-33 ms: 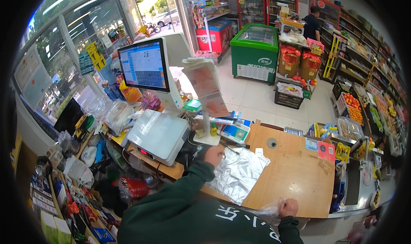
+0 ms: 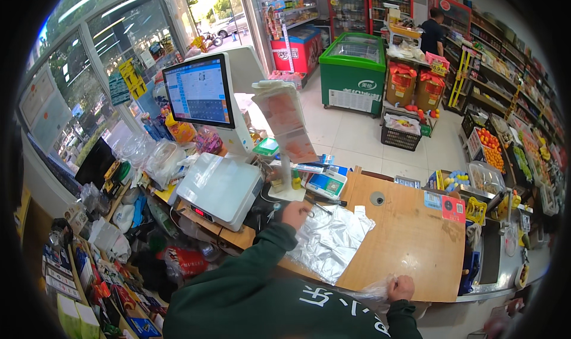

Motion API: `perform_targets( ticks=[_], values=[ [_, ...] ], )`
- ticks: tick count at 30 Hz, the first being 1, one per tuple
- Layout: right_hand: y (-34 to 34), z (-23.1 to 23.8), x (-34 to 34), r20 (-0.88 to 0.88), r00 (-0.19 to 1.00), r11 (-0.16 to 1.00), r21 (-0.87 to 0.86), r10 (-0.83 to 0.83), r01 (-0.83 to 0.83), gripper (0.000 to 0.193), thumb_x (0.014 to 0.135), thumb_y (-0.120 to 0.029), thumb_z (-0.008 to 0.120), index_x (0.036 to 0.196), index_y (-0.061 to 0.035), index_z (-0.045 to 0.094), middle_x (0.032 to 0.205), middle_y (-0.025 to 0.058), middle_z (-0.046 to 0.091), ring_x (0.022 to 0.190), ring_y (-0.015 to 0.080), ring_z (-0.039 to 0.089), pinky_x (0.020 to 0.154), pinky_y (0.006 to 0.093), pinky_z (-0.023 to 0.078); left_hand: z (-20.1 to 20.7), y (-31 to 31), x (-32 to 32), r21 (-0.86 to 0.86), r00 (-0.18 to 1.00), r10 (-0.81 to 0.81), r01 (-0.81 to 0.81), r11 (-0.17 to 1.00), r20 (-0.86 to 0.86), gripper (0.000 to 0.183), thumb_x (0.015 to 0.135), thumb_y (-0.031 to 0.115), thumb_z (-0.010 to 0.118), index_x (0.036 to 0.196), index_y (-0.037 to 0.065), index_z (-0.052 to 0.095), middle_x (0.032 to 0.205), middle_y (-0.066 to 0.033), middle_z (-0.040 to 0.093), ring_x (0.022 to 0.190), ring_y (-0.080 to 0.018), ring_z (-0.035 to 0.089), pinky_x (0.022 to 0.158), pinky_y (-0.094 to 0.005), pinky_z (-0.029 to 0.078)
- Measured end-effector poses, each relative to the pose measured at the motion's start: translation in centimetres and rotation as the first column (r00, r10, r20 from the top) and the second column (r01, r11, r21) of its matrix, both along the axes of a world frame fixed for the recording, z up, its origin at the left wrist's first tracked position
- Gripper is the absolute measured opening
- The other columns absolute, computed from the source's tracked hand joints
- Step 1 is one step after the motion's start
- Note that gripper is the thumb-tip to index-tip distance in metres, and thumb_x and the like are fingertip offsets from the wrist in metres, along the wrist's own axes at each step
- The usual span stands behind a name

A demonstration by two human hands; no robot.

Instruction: The person packs frozen dumplings from a freezer into a plastic bag at a checkout counter in a convenience store. They then place the bag on the counter and interact with the point-of-sale system.

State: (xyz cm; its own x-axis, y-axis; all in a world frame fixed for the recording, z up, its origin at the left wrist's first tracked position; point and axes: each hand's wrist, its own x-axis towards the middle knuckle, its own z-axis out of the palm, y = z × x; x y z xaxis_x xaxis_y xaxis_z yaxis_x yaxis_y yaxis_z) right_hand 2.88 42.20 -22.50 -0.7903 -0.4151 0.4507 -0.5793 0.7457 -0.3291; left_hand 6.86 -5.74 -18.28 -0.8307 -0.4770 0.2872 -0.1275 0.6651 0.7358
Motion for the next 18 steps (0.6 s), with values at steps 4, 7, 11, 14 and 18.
perform_targets(
  ticks=[4,7,11,14,18],
  values=[
    [0.3,-0.5,-0.1,0.023,1.000,0.999,0.033,-0.005,0.004,0.019,0.073,-0.013,0.061,0.064,-0.0050,0.046,0.067,0.0162,0.048,0.067,0.0365,0.050,0.060,0.0473,0.040,0.5,-1.3,-0.6,0.943,0.958,0.232,0.087,0.321,-0.167,0.021,0.085,-0.006,0.042,0.094,0.004,0.057,0.085,-0.0081,0.062,0.066,-0.0180,0.058,0.052,-0.0301,0.049],
    [0.6,-1.1,-0.3,0.028,0.999,0.998,0.055,0.024,-0.025,0.020,0.072,-0.012,0.060,0.063,-0.0039,0.044,0.066,0.0175,0.046,0.067,0.0374,0.048,0.060,0.0488,0.038,-1.3,-2.6,-0.4,0.995,0.962,0.259,0.099,-0.020,-0.090,0.031,0.080,-0.009,0.038,0.107,0.000,0.052,0.086,-0.0093,0.055,0.073,-0.0193,0.056,0.062,-0.0271,0.051],
    [1.0,-1.9,-0.9,-0.010,0.999,0.998,0.041,0.054,-0.053,0.021,0.076,-0.011,0.061,0.065,-0.0045,0.044,0.065,0.0174,0.045,0.066,0.0381,0.047,0.059,0.0479,0.038,-5.1,-2.9,-1.2,0.998,0.930,0.364,0.056,-0.001,-0.051,0.029,0.083,-0.009,0.041,0.107,-0.001,0.055,0.086,-0.0084,0.058,0.071,-0.0185,0.059,0.058,-0.0321,0.053],
    [1.5,-2.6,-1.5,-0.045,0.993,0.991,0.087,0.108,-0.104,0.022,0.076,-0.010,0.061,0.064,-0.0044,0.043,0.063,0.0168,0.045,0.063,0.0375,0.047,0.058,0.0471,0.038,-6.1,-2.7,-1.2,0.862,0.940,0.333,-0.224,0.454,0.070,0.027,0.087,-0.001,0.049,0.114,-0.003,0.057,0.096,-0.0120,0.064,0.084,-0.0226,0.064,0.065,-0.0345,0.053],
    [2.3,-3.6,-2.1,-0.036,0.995,0.995,0.045,0.092,-0.091,0.023,0.076,-0.009,0.062,0.063,-0.0039,0.043,0.062,0.0169,0.044,0.060,0.0374,0.045,0.055,0.0463,0.036,-3.1,-1.5,0.1,0.527,0.946,0.308,-0.315,0.790,0.103,0.031,0.083,0.006,0.059,0.114,-0.001,0.060,0.107,-0.0165,0.064,0.094,-0.0275,0.063,0.085,-0.0351,0.050]
  ],
)
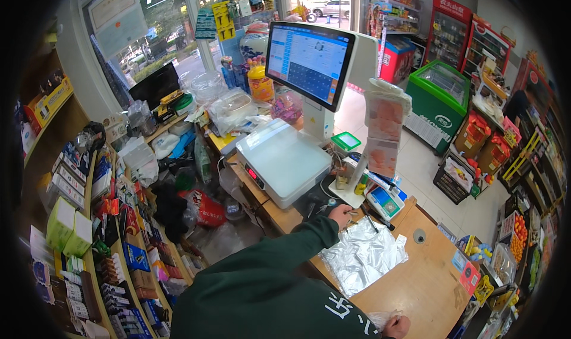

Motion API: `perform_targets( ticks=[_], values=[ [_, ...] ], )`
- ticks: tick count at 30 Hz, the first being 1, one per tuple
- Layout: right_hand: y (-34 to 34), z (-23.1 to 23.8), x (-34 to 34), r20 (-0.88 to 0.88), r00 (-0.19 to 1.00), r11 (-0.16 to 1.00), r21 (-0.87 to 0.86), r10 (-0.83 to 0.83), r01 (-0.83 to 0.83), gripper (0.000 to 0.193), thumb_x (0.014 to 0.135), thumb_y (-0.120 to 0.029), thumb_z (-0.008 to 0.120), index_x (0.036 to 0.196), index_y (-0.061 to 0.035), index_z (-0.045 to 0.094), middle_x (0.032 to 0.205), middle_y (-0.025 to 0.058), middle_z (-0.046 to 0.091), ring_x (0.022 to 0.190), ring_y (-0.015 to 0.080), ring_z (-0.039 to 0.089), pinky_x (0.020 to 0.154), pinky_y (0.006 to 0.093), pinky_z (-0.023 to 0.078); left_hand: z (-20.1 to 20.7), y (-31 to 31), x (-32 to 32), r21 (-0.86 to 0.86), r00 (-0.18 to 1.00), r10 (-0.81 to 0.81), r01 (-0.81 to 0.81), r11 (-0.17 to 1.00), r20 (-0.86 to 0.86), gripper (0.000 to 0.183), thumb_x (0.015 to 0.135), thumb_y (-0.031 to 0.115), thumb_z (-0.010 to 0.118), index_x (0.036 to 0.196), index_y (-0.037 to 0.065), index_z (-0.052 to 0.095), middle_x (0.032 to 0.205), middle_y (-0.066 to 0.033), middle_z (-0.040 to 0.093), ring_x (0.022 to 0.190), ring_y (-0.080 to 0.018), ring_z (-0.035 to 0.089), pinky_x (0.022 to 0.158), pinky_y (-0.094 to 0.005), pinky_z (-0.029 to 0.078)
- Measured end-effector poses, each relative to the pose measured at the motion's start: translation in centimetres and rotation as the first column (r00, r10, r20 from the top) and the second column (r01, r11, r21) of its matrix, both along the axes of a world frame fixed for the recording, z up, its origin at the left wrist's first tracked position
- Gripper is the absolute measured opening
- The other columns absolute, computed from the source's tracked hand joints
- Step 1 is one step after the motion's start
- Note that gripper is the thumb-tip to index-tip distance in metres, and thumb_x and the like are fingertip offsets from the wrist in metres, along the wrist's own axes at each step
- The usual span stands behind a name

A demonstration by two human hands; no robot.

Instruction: The person packs frozen dumplings from a freezer into a plastic bag at a checkout counter in a convenience store. They then place the bag on the counter and interact with the point-of-sale system.

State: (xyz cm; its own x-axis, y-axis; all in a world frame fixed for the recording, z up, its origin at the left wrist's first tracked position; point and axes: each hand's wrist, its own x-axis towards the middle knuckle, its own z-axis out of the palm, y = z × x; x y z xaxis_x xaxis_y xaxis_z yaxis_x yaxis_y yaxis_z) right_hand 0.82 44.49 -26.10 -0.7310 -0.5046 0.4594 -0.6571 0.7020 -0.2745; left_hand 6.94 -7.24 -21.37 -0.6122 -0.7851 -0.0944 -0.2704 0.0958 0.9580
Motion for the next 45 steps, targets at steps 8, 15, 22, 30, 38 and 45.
perform_targets(
  ticks=[8,15,22,30,38,45],
  values=[
    [-2.1,3.2,-1.4,0.517,0.853,0.928,-0.345,0.067,0.137,0.029,0.089,-0.018,0.053,0.066,-0.0020,0.046,0.055,0.0085,0.044,0.050,0.0197,0.044,0.049,0.0378,0.034,4.5,8.0,4.0,-0.538,0.916,-0.400,0.324,0.778,-0.027,0.038,0.070,0.016,0.068,0.105,0.005,0.061,0.107,-0.0165,0.058,0.103,-0.0372,0.054,0.093,-0.0444,0.043],
    [-10.5,19.1,2.1,0.616,0.681,0.826,-0.563,0.397,0.027,0.033,0.095,-0.026,0.050,0.070,-0.0057,0.048,0.061,0.0006,0.046,0.058,0.0091,0.043,0.055,0.0242,0.034,3.9,18.4,6.0,-0.265,0.392,-0.918,0.880,0.394,-0.063,0.091,0.062,0.031,0.080,0.138,0.003,0.039,0.129,-0.0213,0.049,0.121,-0.0361,0.045,0.105,-0.0417,0.034],
    [-9.8,28.0,1.8,0.492,0.720,0.416,-0.857,0.489,0.303,0.026,0.096,-0.024,0.049,0.082,-0.0036,0.056,0.068,0.0024,0.052,0.058,0.0100,0.049,0.053,0.0230,0.039,4.6,18.4,6.3,0.009,0.187,-0.981,0.982,0.188,0.042,0.047,0.080,0.029,0.069,0.117,0.002,0.059,0.089,-0.0110,0.067,0.082,-0.0210,0.065,0.077,-0.0350,0.052],
    [-3.3,26.0,-0.7,0.483,0.699,-0.131,-0.767,0.528,0.628,0.016,0.093,-0.016,0.049,0.086,-0.0041,0.056,0.066,0.0026,0.049,0.061,0.0163,0.050,0.059,0.0277,0.043,5.6,18.7,6.3,0.317,0.144,-0.984,0.943,0.104,-0.107,0.042,0.090,0.024,0.063,0.124,0.000,0.054,0.113,-0.0093,0.062,0.106,-0.0178,0.058,0.090,-0.0339,0.048],
    [-0.8,23.1,0.1,0.505,0.716,-0.180,-0.743,0.482,0.645,0.017,0.093,-0.016,0.047,0.081,-0.0056,0.054,0.066,0.0028,0.049,0.063,0.0167,0.049,0.061,0.0283,0.042,4.9,20.5,4.5,0.525,0.354,-0.903,0.831,0.185,-0.243,0.046,0.087,0.013,0.068,0.127,0.003,0.048,0.092,-0.0059,0.064,0.080,-0.0115,0.062,0.068,-0.0243,0.051],
    [0.8,23.4,1.2,0.602,0.725,-0.084,-0.747,0.335,0.660,0.012,0.090,-0.015,0.051,0.082,-0.0072,0.054,0.065,0.0002,0.049,0.054,0.0122,0.049,0.048,0.0250,0.039,6.2,18.7,2.6,0.352,0.579,-0.802,0.788,0.505,-0.147,0.022,0.085,0.012,0.067,0.104,0.000,0.065,0.086,-0.0044,0.068,0.075,-0.0097,0.061,0.064,-0.0220,0.048]
  ],
)
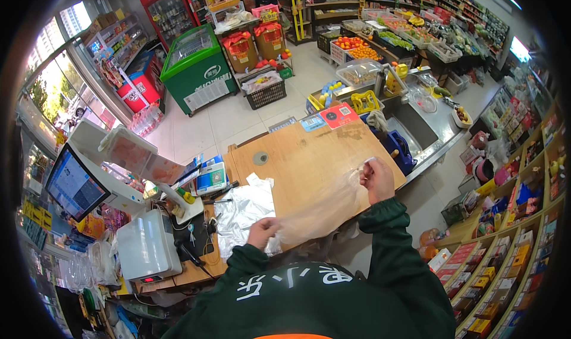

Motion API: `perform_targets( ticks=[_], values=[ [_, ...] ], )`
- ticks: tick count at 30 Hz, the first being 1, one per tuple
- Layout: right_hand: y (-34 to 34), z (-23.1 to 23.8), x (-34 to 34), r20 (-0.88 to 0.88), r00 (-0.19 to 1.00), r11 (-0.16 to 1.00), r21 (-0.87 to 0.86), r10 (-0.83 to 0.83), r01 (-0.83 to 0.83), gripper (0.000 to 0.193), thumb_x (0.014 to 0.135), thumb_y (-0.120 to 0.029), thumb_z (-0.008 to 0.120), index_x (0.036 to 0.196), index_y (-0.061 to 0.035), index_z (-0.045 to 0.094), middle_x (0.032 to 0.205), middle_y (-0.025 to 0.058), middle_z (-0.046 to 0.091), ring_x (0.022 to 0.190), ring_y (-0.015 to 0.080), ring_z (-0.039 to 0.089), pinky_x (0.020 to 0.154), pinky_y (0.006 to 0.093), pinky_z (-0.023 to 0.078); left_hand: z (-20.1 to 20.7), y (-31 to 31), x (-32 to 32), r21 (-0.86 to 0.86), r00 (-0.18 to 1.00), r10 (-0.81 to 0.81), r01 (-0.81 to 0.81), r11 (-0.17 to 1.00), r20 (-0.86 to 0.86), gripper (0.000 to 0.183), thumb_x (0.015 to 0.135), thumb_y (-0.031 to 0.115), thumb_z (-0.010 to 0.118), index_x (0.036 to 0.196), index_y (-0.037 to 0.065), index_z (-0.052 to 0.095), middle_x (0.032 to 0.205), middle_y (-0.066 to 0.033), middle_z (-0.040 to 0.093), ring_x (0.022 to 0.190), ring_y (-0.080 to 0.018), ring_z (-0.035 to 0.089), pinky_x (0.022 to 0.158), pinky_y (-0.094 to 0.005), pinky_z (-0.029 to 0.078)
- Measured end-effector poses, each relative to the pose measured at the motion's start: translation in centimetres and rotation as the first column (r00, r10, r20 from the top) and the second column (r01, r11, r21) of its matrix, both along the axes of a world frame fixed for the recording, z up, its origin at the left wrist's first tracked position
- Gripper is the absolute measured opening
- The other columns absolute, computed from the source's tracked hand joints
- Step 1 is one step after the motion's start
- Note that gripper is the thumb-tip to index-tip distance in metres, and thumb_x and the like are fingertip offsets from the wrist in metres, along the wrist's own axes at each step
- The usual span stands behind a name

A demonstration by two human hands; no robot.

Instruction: The person packs frozen dumplings from a freezer into a plastic bag at a checkout counter in a convenience store. They then place the bag on the counter and interact with the point-of-sale system.

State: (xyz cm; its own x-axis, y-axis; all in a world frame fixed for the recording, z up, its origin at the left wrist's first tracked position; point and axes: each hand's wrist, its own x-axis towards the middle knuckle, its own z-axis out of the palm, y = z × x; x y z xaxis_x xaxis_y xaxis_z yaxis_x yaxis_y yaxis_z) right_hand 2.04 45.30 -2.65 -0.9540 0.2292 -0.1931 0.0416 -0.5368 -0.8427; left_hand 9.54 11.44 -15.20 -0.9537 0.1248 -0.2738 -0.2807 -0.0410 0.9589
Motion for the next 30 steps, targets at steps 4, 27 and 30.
perform_targets(
  ticks=[4,27,30],
  values=[
    [2.2,-0.2,0.8,0.056,0.998,0.958,0.286,-0.009,-0.007,0.003,0.086,-0.008,0.054,0.088,-0.0060,0.056,0.064,-0.0003,0.051,0.048,0.0074,0.045,0.042,0.0198,0.035,2.9,-4.6,-0.7,-0.001,0.989,0.124,-0.125,0.992,-0.075,0.024,0.081,0.001,0.068,0.104,-0.002,0.064,0.083,-0.0052,0.067,0.074,-0.0082,0.061,0.066,-0.0197,0.047],
    [-3.9,-12.6,1.0,0.291,0.763,0.483,0.632,0.577,-0.606,0.051,0.081,-0.024,0.073,0.119,0.0025,0.052,0.095,0.0098,0.062,0.087,0.0145,0.058,0.073,0.0295,0.048,0.8,-4.7,-4.9,0.163,0.870,0.489,-0.475,0.865,-0.059,0.015,0.095,0.015,0.057,0.098,0.002,0.062,0.071,0.0002,0.059,0.053,-0.0045,0.046,0.048,-0.0188,0.037],
    [-5.7,-15.1,2.1,0.375,0.718,0.375,0.660,0.586,-0.651,0.028,0.083,-0.023,0.069,0.093,0.0025,0.061,0.079,0.0067,0.063,0.075,0.0116,0.058,0.066,0.0273,0.047,-2.0,-5.2,-5.2,0.059,0.864,0.495,-0.491,0.869,-0.094,0.015,0.094,0.015,0.057,0.096,0.003,0.064,0.069,0.0015,0.058,0.053,-0.0031,0.043,0.048,-0.0183,0.033]
  ],
)
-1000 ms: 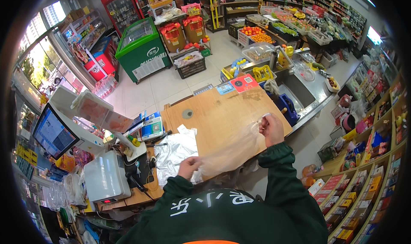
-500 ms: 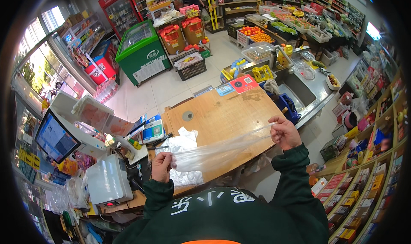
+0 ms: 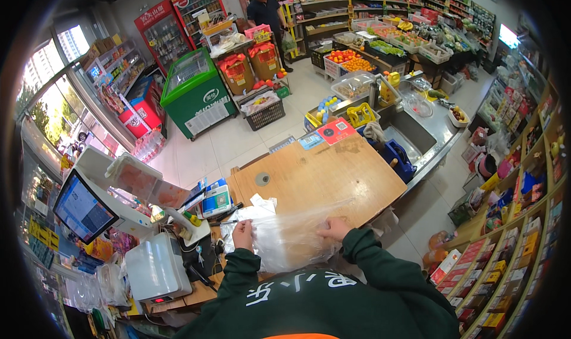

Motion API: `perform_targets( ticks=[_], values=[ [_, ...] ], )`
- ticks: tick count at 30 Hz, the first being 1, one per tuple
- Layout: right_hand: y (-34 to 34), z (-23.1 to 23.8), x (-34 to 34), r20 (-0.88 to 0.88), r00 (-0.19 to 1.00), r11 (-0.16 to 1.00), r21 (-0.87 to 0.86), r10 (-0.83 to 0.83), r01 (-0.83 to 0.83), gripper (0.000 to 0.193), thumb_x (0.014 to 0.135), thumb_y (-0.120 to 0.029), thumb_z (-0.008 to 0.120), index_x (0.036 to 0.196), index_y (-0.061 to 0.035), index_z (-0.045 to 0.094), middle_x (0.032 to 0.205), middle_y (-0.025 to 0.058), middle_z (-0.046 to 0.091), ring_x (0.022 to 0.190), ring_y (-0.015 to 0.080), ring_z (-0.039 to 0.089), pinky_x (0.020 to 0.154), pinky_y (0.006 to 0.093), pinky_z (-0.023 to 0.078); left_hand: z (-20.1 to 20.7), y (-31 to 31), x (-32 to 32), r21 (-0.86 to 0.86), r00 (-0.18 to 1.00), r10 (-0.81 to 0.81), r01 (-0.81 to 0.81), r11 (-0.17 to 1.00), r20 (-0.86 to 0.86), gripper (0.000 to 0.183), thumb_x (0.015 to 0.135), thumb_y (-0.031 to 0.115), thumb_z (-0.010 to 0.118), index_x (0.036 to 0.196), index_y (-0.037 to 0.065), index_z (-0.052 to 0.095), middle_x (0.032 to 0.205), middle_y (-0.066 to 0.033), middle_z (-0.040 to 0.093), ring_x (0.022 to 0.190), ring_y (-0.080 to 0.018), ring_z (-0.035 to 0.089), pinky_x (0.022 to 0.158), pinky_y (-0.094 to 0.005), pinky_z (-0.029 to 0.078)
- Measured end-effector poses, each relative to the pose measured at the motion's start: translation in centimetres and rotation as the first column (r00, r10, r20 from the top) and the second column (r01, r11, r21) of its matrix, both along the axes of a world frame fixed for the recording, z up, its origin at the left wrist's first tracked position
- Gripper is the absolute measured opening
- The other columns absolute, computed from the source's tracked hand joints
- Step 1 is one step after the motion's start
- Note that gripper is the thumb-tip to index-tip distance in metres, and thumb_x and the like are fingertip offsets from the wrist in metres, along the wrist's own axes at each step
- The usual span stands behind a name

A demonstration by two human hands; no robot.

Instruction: The person packs frozen dumplings from a freezer into a plastic bag at a checkout counter in a convenience store. They then place the bag on the counter and interact with the point-of-sale system.

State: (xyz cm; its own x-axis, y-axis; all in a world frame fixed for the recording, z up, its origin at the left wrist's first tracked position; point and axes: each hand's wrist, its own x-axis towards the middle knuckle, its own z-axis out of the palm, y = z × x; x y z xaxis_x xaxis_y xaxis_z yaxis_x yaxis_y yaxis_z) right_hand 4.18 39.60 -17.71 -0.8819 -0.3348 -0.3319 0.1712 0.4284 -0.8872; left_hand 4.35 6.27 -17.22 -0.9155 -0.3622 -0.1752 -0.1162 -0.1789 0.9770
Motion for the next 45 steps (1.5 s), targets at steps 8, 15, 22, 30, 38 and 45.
perform_targets(
  ticks=[8,15,22,30,38,45],
  values=[
    [-0.1,-1.8,0.3,-0.045,0.997,0.984,-0.167,-0.064,0.055,0.021,0.090,-0.020,0.057,0.089,0.0003,0.063,0.073,-0.0001,0.060,0.068,0.0089,0.054,0.061,0.0267,0.045,-0.3,-0.2,-0.5,-0.281,0.974,0.058,-0.119,0.952,-0.217,0.015,0.095,0.014,0.056,0.099,0.002,0.063,0.062,0.0010,0.052,0.053,-0.0052,0.046,0.049,-0.0202,0.037],
    [1.8,-2.1,-0.5,0.157,0.947,0.917,-0.249,-0.279,0.311,0.023,0.092,-0.026,0.058,0.089,-0.0039,0.062,0.070,-0.0013,0.057,0.062,0.0079,0.051,0.056,0.0259,0.041,-0.3,-0.3,0.7,0.384,0.828,-0.364,0.199,0.901,0.425,0.031,0.093,0.030,0.057,0.112,0.005,0.052,0.089,-0.0078,0.060,0.070,-0.0165,0.058,0.062,-0.0297,0.051],
    [2.3,-2.7,0.8,0.202,0.966,0.923,-0.318,-0.159,0.218,0.025,0.091,-0.027,0.060,0.103,-0.0044,0.061,0.082,-0.0011,0.060,0.070,0.0080,0.054,0.060,0.0254,0.044,-5.5,1.0,1.3,0.230,0.876,-0.309,0.236,0.944,0.371,0.025,0.091,0.025,0.057,0.102,0.003,0.062,0.080,-0.0047,0.060,0.070,-0.0140,0.059,0.059,-0.0268,0.050],
    [2.6,-0.8,3.2,0.231,0.967,0.876,-0.437,-0.108,0.203,0.034,0.087,-0.020,0.065,0.115,-0.0029,0.058,0.099,0.0010,0.063,0.088,0.0107,0.058,0.077,0.0271,0.047,-7.4,2.2,1.1,-0.352,0.882,-0.372,0.460,0.815,0.290,0.036,0.089,0.034,0.057,0.078,0.000,0.063,0.061,-0.0005,0.054,0.052,-0.0102,0.050,0.047,-0.0277,0.041],
    [3.7,0.7,4.1,0.384,0.922,0.931,-0.318,-0.048,0.180,0.047,0.087,-0.018,0.066,0.128,-0.0041,0.048,0.095,0.0027,0.065,0.076,0.0113,0.060,0.066,0.0240,0.049,-6.8,2.0,0.6,-0.278,0.907,-0.290,0.376,0.884,0.304,0.034,0.086,0.030,0.059,0.091,-0.003,0.061,0.075,-0.0141,0.065,0.070,-0.0235,0.063,0.065,-0.0352,0.048],
    [3.6,-2.3,7.1,0.179,0.951,0.966,-0.090,0.253,-0.241,0.088,0.075,-0.012,0.079,0.145,-0.0060,0.026,0.087,0.0065,0.066,0.078,0.0122,0.063,0.073,0.0269,0.050,-5.0,0.9,2.4,-0.454,0.968,-0.085,0.187,0.871,0.235,0.036,0.083,0.031,0.062,0.107,0.004,0.055,0.085,-0.0150,0.065,0.080,-0.0267,0.063,0.075,-0.0358,0.050]
  ],
)
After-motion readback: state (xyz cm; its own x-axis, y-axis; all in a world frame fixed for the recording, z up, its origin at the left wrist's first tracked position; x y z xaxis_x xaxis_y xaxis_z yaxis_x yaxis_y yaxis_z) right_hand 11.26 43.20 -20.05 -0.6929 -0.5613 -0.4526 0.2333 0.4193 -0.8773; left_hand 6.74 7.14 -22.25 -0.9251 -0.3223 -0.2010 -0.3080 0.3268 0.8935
